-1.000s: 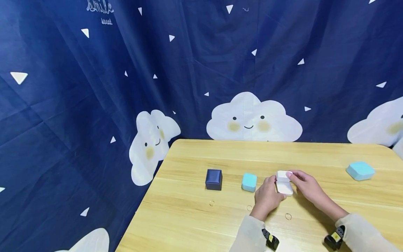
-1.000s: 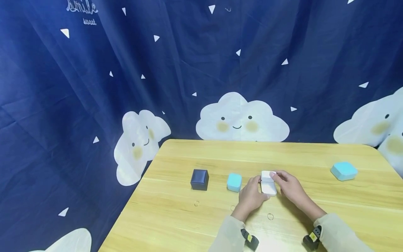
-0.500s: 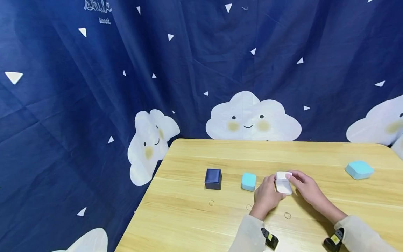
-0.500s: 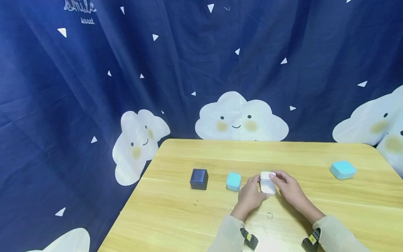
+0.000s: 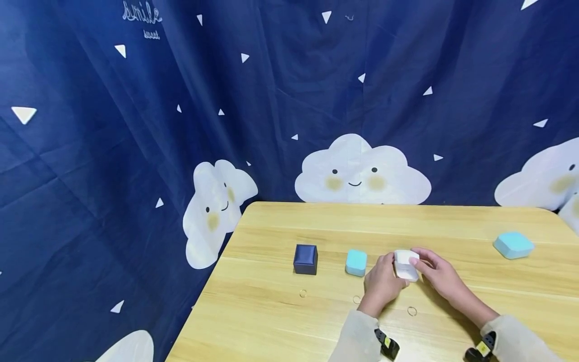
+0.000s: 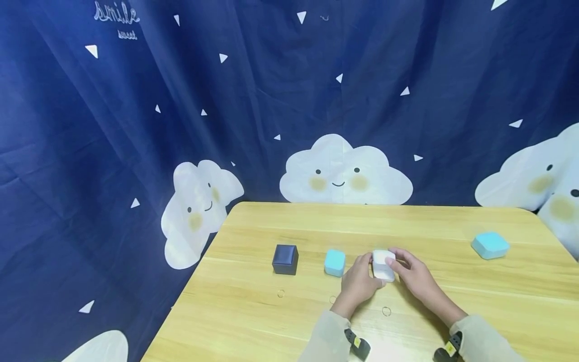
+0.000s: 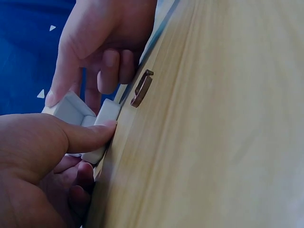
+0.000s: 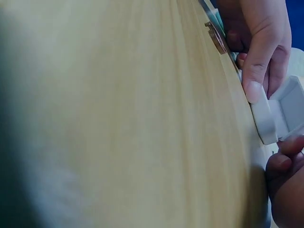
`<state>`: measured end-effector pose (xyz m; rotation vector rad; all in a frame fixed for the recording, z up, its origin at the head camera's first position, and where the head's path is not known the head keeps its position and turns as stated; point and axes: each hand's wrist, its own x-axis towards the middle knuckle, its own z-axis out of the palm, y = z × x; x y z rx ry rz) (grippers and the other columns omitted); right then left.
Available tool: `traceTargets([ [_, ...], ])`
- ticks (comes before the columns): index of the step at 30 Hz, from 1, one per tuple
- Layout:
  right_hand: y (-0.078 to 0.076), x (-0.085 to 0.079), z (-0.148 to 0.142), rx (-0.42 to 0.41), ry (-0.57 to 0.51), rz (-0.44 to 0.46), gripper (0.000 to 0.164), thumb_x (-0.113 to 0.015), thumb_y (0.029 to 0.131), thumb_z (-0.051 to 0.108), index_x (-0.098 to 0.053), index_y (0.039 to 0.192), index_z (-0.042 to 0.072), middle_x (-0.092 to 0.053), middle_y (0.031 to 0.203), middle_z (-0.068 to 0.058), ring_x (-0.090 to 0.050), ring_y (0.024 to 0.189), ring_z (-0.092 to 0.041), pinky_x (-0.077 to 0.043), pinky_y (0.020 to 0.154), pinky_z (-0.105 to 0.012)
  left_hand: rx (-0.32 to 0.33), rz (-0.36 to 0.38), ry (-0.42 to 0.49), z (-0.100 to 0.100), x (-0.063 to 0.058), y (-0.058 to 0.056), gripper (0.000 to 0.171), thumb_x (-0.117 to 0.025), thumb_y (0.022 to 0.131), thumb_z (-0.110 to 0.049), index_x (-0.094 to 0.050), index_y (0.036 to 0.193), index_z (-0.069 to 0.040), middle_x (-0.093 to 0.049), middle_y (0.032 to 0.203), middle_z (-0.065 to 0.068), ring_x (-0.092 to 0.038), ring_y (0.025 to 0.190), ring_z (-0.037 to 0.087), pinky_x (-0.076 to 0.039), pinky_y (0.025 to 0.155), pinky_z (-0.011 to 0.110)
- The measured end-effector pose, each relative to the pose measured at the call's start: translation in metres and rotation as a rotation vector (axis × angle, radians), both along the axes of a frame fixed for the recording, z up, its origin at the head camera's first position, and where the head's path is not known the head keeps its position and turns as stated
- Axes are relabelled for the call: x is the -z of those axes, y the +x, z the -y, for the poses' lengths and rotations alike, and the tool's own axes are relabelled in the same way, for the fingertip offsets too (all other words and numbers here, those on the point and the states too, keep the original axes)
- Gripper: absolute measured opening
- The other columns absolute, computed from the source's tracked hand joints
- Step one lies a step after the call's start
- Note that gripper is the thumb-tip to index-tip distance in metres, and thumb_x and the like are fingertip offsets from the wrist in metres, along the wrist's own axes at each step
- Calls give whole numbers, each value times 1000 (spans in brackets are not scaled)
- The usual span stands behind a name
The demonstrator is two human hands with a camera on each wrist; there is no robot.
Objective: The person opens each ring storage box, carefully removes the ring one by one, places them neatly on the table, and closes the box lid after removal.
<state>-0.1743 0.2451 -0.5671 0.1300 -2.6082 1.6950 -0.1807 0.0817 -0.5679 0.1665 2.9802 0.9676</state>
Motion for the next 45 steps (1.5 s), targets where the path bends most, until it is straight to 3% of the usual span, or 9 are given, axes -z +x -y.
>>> traceTargets([
  [4,2,2,1,-22,-57,-12,55,-59,103,30,-45,147,0,-56,133,-30,-49,53,-14,-46,50,-29,-6,-5,-2,0,0,0,70,-90,72,-36,-59,134,-31,-63,120,-16,-63,102,7,-46,84,30],
  [23,9,7,-4,-109,-83,-98,50,-63,98,8,-45,143,-6,-53,130,-39,-54,58,-13,-49,50,-29,2,-24,10,2,-4,1,66,-90,73,-32,-59,132,-32,-63,118,-17,-63,104,6,-46,82,30],
  [27,9,9,-5,-110,-42,-101,51,-66,96,8,-46,142,-3,-62,117,-30,-55,58,-12,-49,51,-28,-5,-24,19,3,-2,0,67,-90,74,-32,-59,133,-32,-63,121,-16,-64,106,7,-47,84,31],
  [29,10,9,-5,-102,-22,-90,52,-67,95,8,-47,142,-2,-67,102,-21,-54,58,-12,-49,51,-28,-1,-21,19,4,-2,0,68,-90,73,-31,-59,134,-32,-63,122,-16,-64,106,8,-47,85,32],
  [34,13,8,-3,-105,-15,-100,53,-68,94,7,-47,142,-2,-66,88,-9,-53,58,-11,-48,51,-27,9,-27,4,4,-2,1,70,-90,73,-30,-58,135,-31,-63,125,-14,-64,107,9,-47,84,30],
  [45,16,8,-4,-79,1,-90,52,-71,93,9,-50,140,1,-64,116,-25,-55,60,-10,-50,51,-27,28,-6,-3,3,-7,3,67,-89,74,-30,-59,133,-32,-63,119,-14,-63,102,7,-46,82,30],
])
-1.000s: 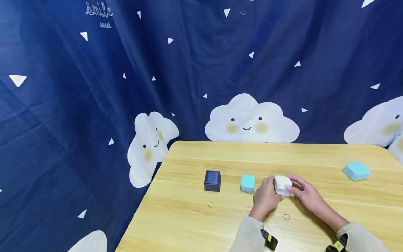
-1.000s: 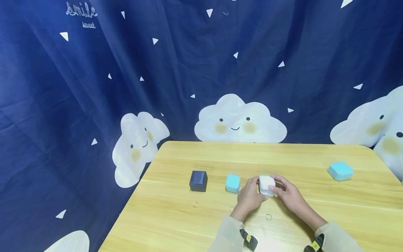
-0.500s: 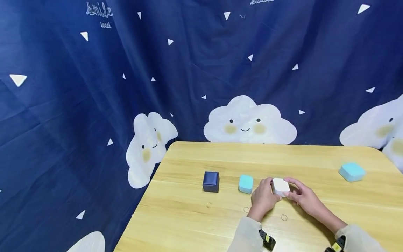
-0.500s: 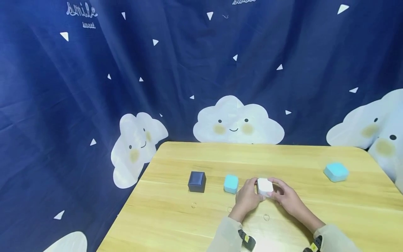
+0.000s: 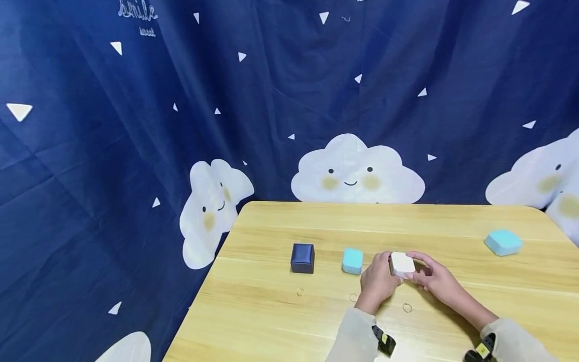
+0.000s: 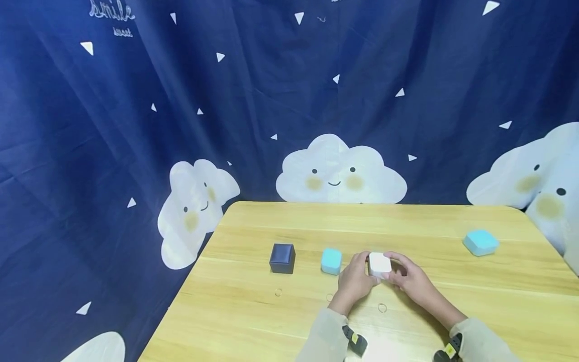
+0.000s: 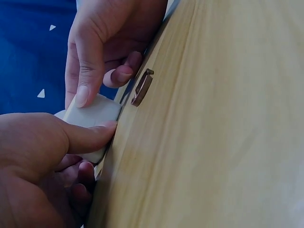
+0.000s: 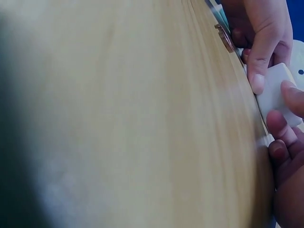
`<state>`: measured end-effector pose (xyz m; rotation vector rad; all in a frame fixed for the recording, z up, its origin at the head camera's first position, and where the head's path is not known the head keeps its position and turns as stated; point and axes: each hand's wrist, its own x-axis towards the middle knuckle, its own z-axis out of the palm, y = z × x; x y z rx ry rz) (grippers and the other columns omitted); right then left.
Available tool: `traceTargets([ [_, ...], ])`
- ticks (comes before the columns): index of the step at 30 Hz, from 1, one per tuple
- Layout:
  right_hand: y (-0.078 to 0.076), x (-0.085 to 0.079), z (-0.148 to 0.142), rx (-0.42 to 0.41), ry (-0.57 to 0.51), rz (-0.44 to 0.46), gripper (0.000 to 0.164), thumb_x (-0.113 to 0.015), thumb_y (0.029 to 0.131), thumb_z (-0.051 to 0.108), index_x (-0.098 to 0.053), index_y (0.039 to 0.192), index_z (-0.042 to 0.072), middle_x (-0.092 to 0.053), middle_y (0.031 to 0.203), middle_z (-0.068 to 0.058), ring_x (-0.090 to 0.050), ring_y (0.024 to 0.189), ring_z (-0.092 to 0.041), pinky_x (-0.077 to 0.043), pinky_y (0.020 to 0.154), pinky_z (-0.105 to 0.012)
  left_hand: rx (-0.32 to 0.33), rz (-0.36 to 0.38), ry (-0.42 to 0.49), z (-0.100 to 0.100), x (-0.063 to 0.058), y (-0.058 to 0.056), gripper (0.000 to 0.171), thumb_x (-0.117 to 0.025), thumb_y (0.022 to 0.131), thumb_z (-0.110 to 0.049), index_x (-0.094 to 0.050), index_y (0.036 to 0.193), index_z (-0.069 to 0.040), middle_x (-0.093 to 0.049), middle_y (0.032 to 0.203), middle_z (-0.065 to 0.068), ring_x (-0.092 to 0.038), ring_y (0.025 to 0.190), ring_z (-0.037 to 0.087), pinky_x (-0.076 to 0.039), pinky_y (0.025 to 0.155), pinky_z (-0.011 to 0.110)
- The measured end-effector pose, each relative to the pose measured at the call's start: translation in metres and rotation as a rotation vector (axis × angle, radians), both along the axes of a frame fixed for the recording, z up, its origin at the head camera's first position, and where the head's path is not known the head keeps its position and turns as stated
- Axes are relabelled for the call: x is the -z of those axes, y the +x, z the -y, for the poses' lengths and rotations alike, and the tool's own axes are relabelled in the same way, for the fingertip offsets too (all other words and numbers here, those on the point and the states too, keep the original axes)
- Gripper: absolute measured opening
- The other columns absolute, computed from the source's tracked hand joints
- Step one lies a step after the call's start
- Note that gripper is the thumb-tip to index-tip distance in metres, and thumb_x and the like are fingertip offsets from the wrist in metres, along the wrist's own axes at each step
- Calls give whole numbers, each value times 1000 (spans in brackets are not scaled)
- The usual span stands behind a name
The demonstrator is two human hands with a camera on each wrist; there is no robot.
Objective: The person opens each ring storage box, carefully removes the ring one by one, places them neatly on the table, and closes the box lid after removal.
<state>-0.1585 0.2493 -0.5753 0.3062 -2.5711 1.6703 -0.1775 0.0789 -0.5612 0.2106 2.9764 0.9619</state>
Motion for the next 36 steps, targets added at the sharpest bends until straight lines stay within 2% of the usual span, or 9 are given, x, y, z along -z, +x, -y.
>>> traceTargets([
  [6,0,-3,1,-28,0,8,54,-70,93,7,-48,141,-3,-56,127,-32,-56,63,-10,-49,52,-27,30,31,26,5,-1,-1,72,-89,74,-29,-56,138,-31,-61,125,-12,-63,105,8,-47,85,32],
  [8,-1,-3,2,-27,0,23,55,-71,92,9,-48,141,-2,-58,126,-27,-57,65,-11,-50,53,-27,42,46,33,7,-1,-2,75,-89,75,-29,-53,141,-31,-61,129,-10,-63,107,9,-48,87,33],
  [12,-2,-5,0,-28,15,36,55,-72,92,11,-48,140,-1,-65,100,-12,-56,65,-9,-49,53,-26,71,68,69,10,-3,-4,81,-89,76,-29,-48,147,-30,-58,134,-5,-62,110,11,-50,90,33],
  [16,-2,-6,-4,-50,3,13,56,-71,93,10,-46,142,-1,-64,103,-7,-56,63,-13,-47,51,-28,101,110,156,12,-6,-5,87,-88,76,-27,-43,151,-29,-53,141,0,-59,118,16,-51,98,36],
  [19,-1,-7,-6,-75,-17,-10,57,-68,96,11,-42,145,-2,-58,125,-6,-58,63,-17,-48,50,-30,107,149,212,16,-11,-8,91,-87,77,-27,-38,154,-28,-48,147,3,-54,129,20,-47,106,41],
  [25,0,-16,-14,-49,-24,-27,53,-58,103,18,-38,148,-2,-54,123,16,-62,65,-20,-49,50,-31,118,134,197,17,-34,-14,92,-83,81,-38,-32,157,-30,-42,153,2,-51,133,23,-47,107,43],
  [30,-1,-26,-28,35,39,-17,53,-53,106,25,-38,148,-3,-67,91,-5,-61,62,-23,-51,52,-33,159,86,194,11,-56,-18,88,-80,84,-44,-32,157,-32,-40,154,-1,-48,136,19,-47,106,39],
  [32,-2,-30,-36,81,93,-41,53,-52,106,27,-39,149,-2,-65,96,-12,-61,66,-17,-52,55,-31,188,69,184,7,-64,-20,87,-79,85,-45,-32,157,-32,-39,155,-2,-45,139,17,-47,107,37],
  [36,-5,-35,-57,156,189,-105,54,-52,106,29,-40,149,-2,-48,131,-19,-53,86,10,-52,63,-23,241,42,145,-7,-75,-24,86,-78,86,-47,-32,157,-33,-39,154,-4,-42,140,15,-46,107,34],
])
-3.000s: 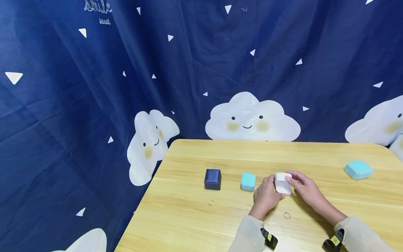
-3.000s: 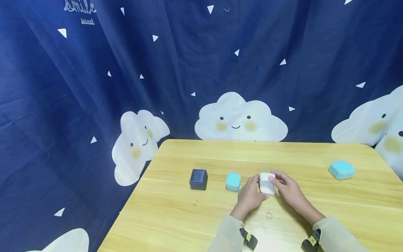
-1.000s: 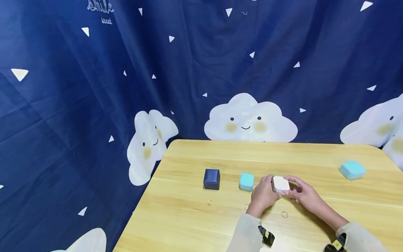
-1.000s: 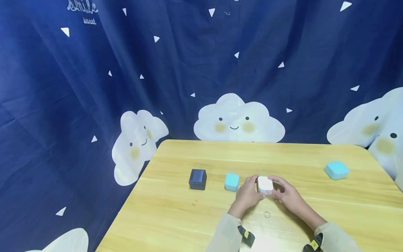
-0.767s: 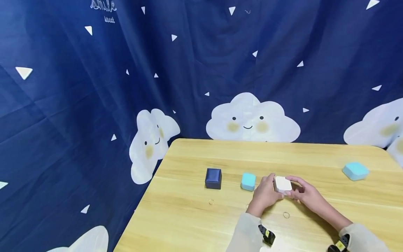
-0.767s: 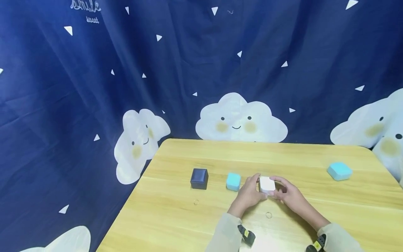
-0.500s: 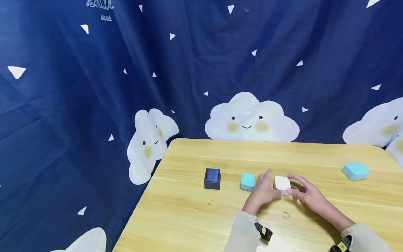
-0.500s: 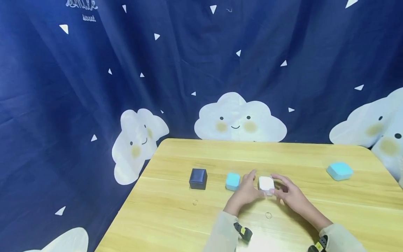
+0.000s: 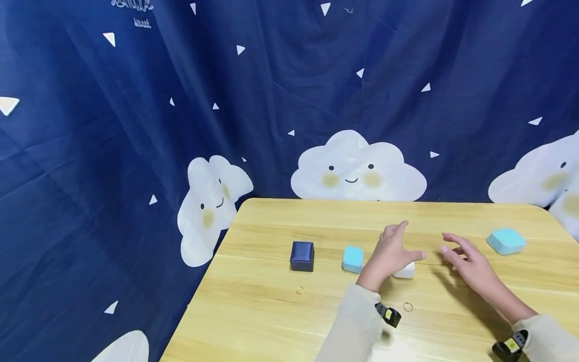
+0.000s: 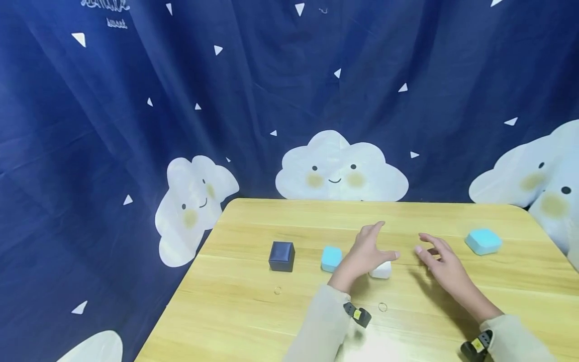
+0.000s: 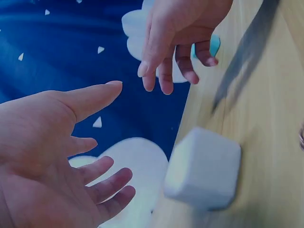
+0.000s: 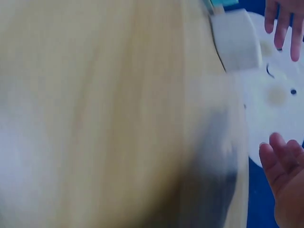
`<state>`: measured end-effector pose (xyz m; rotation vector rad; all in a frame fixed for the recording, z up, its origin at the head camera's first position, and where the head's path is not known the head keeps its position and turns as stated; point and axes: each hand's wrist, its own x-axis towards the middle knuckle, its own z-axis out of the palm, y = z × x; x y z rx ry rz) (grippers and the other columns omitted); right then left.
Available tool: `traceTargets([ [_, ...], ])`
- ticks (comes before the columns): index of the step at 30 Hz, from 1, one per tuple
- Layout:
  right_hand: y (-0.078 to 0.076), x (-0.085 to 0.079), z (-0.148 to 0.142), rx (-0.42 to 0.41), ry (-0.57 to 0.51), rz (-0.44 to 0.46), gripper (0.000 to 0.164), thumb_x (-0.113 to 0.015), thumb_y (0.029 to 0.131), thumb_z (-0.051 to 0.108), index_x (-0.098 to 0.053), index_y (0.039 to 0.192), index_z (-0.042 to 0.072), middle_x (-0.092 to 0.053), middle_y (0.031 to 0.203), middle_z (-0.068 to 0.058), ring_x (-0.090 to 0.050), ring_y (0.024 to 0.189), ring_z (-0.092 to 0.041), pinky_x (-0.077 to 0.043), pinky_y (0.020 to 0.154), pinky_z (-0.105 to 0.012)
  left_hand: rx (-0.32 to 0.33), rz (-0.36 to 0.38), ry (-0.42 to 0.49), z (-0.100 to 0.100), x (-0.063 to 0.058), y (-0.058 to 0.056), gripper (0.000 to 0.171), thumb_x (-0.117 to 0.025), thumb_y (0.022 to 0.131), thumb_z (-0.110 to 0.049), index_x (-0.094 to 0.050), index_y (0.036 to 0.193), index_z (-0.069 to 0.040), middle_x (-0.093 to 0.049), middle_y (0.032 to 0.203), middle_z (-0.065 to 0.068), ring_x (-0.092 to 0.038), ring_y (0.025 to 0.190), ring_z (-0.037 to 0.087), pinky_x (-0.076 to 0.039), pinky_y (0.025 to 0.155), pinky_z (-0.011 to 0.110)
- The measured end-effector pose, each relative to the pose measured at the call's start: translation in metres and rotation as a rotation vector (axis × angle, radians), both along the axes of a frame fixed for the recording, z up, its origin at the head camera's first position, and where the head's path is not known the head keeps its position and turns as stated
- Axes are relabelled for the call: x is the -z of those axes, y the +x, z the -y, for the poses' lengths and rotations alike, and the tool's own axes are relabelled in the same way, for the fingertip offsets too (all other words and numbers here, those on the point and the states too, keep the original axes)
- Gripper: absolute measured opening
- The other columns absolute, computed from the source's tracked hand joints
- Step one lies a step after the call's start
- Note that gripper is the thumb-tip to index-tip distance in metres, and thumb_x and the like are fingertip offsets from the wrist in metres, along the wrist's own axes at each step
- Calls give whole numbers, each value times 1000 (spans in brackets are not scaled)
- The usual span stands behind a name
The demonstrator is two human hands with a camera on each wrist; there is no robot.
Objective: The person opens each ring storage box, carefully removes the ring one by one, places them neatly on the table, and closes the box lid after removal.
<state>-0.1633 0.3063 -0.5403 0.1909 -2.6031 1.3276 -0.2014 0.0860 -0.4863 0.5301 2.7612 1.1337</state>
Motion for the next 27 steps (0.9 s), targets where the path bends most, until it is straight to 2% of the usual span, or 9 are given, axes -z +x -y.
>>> traceTargets([
  [1,-1,-1,-5,15,14,-13,54,-52,106,28,-41,149,-2,-43,135,-20,-49,90,15,-51,64,-20,12,-10,-11,-5,-2,-1,86,-77,86,-47,-32,157,-33,-38,155,-4,-41,141,15,-46,107,34],
  [5,-3,-1,-25,49,38,-43,56,-53,105,27,-40,148,-6,-40,136,-26,-38,96,22,-43,69,-10,55,-34,-52,-23,-5,-5,85,-75,87,-50,-30,157,-34,-36,155,-7,-39,142,12,-45,107,32],
  [10,-3,-2,-43,70,51,-58,57,-54,105,26,-39,149,-7,-41,136,-28,-32,102,22,-35,72,-5,100,-30,-89,-44,-7,-8,86,-74,87,-52,-27,158,-36,-34,156,-10,-36,143,10,-43,108,30],
  [15,-4,-3,-58,107,65,-76,58,-57,103,25,-40,148,-9,-40,139,-36,-28,104,19,-32,72,-3,120,-34,-123,-63,-11,-11,87,-75,86,-53,-28,157,-37,-34,156,-12,-35,143,8,-42,108,27],
  [17,-4,-4,-64,128,78,-65,60,-58,103,26,-39,148,-8,-40,139,-38,-37,108,6,-32,70,-5,128,-40,-143,-71,-11,-12,88,-75,85,-53,-29,157,-37,-35,155,-12,-36,142,7,-42,108,25],
  [19,-4,-4,-71,157,89,-53,60,-58,103,27,-39,149,-7,-39,138,-39,-44,111,-14,-32,69,-6,138,-46,-162,-79,-11,-12,88,-76,85,-54,-29,157,-36,-36,154,-13,-36,141,6,-41,107,24],
  [22,-4,-3,-81,196,102,-16,64,-57,103,30,-35,152,-5,-37,140,-40,-40,113,-46,-29,67,-10,150,-40,-179,-90,-11,-13,88,-76,84,-54,-29,157,-37,-37,153,-14,-37,141,5,-41,107,23],
  [25,-4,-2,-92,223,100,1,68,-57,102,32,-32,153,-4,-33,141,-43,-37,117,-54,-27,66,-12,158,-25,-181,-99,-11,-12,89,-77,84,-53,-29,157,-37,-37,152,-14,-37,140,4,-42,106,22],
  [27,-4,1,-100,243,102,11,71,-59,102,33,-30,154,-5,-32,141,-43,-35,117,-54,-28,65,-10,157,-12,-178,-104,-11,-12,89,-77,84,-53,-28,157,-39,-37,152,-15,-38,140,3,-42,105,22],
])
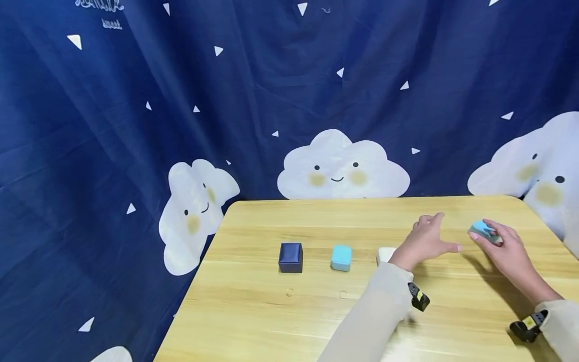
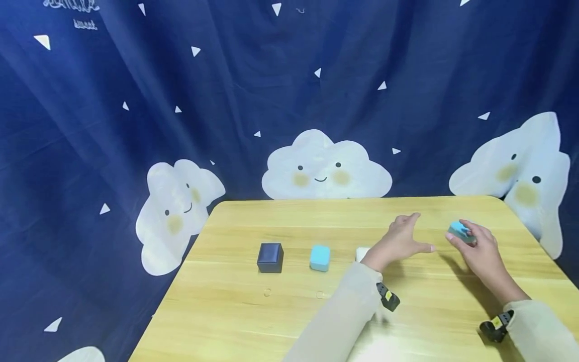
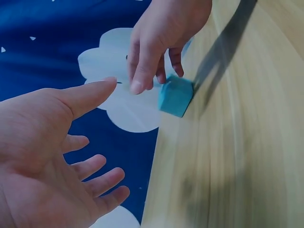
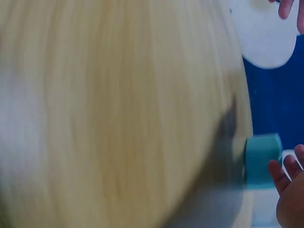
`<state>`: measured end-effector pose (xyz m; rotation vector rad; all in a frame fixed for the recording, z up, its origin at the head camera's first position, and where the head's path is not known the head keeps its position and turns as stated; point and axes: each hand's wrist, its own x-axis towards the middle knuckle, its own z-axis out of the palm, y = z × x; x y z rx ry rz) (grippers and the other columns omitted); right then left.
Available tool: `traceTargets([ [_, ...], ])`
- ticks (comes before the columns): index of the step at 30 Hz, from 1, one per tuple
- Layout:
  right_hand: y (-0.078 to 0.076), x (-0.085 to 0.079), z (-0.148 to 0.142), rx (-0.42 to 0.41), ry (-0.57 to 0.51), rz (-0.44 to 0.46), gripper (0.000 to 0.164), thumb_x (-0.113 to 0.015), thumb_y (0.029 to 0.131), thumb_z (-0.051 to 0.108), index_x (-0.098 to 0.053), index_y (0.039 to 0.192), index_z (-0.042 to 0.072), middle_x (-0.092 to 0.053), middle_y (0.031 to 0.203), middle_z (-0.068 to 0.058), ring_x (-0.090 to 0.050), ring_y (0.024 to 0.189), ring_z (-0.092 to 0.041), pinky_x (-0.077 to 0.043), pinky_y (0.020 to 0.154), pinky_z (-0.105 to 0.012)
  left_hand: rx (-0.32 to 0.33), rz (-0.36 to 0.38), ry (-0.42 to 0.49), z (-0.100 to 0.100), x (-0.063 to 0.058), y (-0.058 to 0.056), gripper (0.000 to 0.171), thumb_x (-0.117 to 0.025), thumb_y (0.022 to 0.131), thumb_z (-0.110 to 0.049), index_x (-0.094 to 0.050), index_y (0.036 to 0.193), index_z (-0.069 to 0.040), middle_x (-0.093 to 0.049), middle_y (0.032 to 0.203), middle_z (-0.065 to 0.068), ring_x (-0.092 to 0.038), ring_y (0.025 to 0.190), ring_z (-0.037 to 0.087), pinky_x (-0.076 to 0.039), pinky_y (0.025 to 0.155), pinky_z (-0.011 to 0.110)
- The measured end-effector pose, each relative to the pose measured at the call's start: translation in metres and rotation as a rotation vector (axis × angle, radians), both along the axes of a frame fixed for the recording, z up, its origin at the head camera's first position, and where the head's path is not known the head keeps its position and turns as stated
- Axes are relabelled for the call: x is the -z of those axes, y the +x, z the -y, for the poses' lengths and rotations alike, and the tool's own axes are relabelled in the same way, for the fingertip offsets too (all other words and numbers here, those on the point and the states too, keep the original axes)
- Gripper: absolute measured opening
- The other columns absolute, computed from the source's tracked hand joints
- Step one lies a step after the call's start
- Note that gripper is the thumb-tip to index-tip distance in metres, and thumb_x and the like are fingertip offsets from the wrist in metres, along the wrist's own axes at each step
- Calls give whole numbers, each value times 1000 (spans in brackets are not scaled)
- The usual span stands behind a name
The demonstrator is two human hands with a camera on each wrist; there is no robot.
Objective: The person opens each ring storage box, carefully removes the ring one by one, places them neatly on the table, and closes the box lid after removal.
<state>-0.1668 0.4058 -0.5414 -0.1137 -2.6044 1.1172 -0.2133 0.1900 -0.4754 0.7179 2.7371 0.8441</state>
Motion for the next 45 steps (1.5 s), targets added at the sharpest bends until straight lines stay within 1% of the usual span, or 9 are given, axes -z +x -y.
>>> traceTargets([
  [3,0,4,-9,36,-2,22,77,-60,101,35,-25,155,-6,-26,144,-44,-32,118,-54,-39,75,-16,-9,21,4,-5,2,0,90,-78,83,-52,-27,157,-40,-36,152,-15,-38,139,2,-44,104,23],
  [5,1,7,-14,64,-12,45,81,-61,100,37,-21,157,-5,-20,148,-44,-29,121,-56,-44,88,-35,-17,38,12,-8,4,0,90,-78,83,-52,-27,156,-41,-35,152,-16,-38,139,2,-45,103,24],
  [8,2,10,-19,95,-25,75,87,-61,99,40,-15,159,-2,-13,151,-45,-22,127,-64,-32,88,-69,-19,48,23,-11,8,-1,90,-78,83,-51,-27,156,-41,-35,152,-15,-38,139,3,-45,104,25],
  [10,2,12,-22,112,-20,83,89,-62,98,41,-13,159,-3,-14,151,-45,-19,129,-65,-28,89,-74,-10,48,36,-14,11,-3,89,-78,84,-50,-28,157,-40,-36,152,-14,-39,139,3,-44,105,24],
  [16,-1,16,-29,109,-4,101,94,-63,98,44,-10,158,-5,-24,149,-44,-18,130,-67,-26,92,-77,19,95,117,-21,20,-6,88,-79,84,-46,-30,157,-36,-33,155,-11,-37,141,3,-41,108,21],
  [23,-4,16,-29,101,32,144,97,-61,98,47,-9,156,-9,-24,147,-46,-19,129,-68,-24,93,-80,35,167,212,-29,32,-9,84,-80,85,-41,-34,155,-37,-32,156,-11,-38,141,3,-42,107,21],
  [29,-6,16,-29,111,94,167,96,-58,98,49,-13,153,-16,-26,139,-49,-27,122,-65,-30,88,-78,53,230,268,-31,38,-7,82,-80,86,-36,-35,154,-39,-34,154,-11,-54,116,1,-49,94,20],
  [38,-6,15,-32,138,192,179,88,-53,101,50,-27,144,-23,-39,128,-48,-40,113,-64,-37,83,-75,78,279,266,-34,44,-5,79,-80,87,-34,-37,153,-39,-37,150,-12,-56,114,2,-51,85,21],
  [45,-5,16,-33,76,223,158,84,-57,100,47,-35,138,-25,-49,116,-43,-52,100,-57,-44,72,-65,90,323,267,-28,48,-5,79,-80,87,-31,-37,153,-36,-45,145,-13,-56,119,2,-51,90,22],
])
